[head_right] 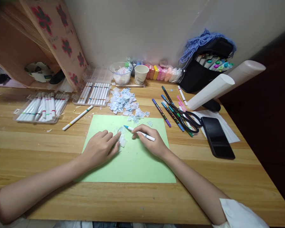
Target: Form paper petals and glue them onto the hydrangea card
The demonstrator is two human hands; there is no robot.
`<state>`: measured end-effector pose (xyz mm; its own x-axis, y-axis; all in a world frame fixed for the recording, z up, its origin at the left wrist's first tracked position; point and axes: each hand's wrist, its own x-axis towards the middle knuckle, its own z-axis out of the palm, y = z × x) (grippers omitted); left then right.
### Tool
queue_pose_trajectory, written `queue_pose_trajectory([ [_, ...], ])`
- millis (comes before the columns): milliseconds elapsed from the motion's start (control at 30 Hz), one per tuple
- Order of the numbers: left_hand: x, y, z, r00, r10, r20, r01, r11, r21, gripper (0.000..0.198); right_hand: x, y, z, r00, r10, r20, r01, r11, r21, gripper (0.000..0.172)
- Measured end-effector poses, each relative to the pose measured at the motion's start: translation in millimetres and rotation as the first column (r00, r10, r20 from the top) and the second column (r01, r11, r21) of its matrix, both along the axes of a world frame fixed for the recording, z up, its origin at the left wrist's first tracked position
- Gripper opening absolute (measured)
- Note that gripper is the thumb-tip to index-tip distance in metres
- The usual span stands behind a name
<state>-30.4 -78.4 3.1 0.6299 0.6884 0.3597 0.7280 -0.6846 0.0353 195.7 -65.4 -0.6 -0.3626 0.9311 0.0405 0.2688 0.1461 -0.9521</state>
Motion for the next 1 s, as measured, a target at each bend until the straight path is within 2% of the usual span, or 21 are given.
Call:
queue_pose_trajectory([
  [100,0.3,0.2,0.7,1.0,-0.002,-0.01,0.002,1.0,0.016,0.028,1.2,-0.1,-0.4,0.999,0.037,-0.021,-0.037,0.999,-0.014,0.022],
  [233,0.0,0.2,0.7,1.0,-0.004,-0.007,0.004,1.0,0.018,0.028,1.8,-0.3,-0.2,0.999,0.001,-0.045,-0.001,1.0,-0.018,0.022],
  [333,-0.3,0.2,0.4,1.0,-0.003,-0.008,0.003,1.0,0.02,0.028,2.2,-0.5,-0.6,0.998,0.033,-0.048,-0.035,0.999,-0.026,0.021],
  [467,0.2,0.4,0.5,1.0,0.001,-0.011,-0.001,1.0,0.019,0.028,3.1,-0.5,-1.6,0.997,-0.026,-0.077,0.026,1.0,-0.009,0.019],
  [600,0.7,0.6,0.2,1.0,-0.005,-0.003,0.005,1.0,0.021,0.028,3.6,-0.9,-1.8,0.998,0.02,-0.052,-0.02,1.0,-0.003,0.019],
  [667,0.7,0.6,0.1,1.0,-0.007,-0.002,0.007,1.0,0.022,0.028,3.9,-1.4,-1.8,0.999,-0.01,-0.037,0.011,0.999,0.033,0.019],
  [767,0.5,0.5,0.4,1.0,-0.002,-0.003,0.002,1.0,0.026,0.028,4.6,-2.1,-1.8,1.0,0.028,0.009,-0.029,0.994,0.102,0.019],
  [1000,0.5,-0.2,0.0,1.0,0.003,-0.012,-0.003,0.999,0.035,0.028,5.2,-2.3,-1.3,0.996,0.024,0.087,-0.041,0.977,0.207,0.018],
])
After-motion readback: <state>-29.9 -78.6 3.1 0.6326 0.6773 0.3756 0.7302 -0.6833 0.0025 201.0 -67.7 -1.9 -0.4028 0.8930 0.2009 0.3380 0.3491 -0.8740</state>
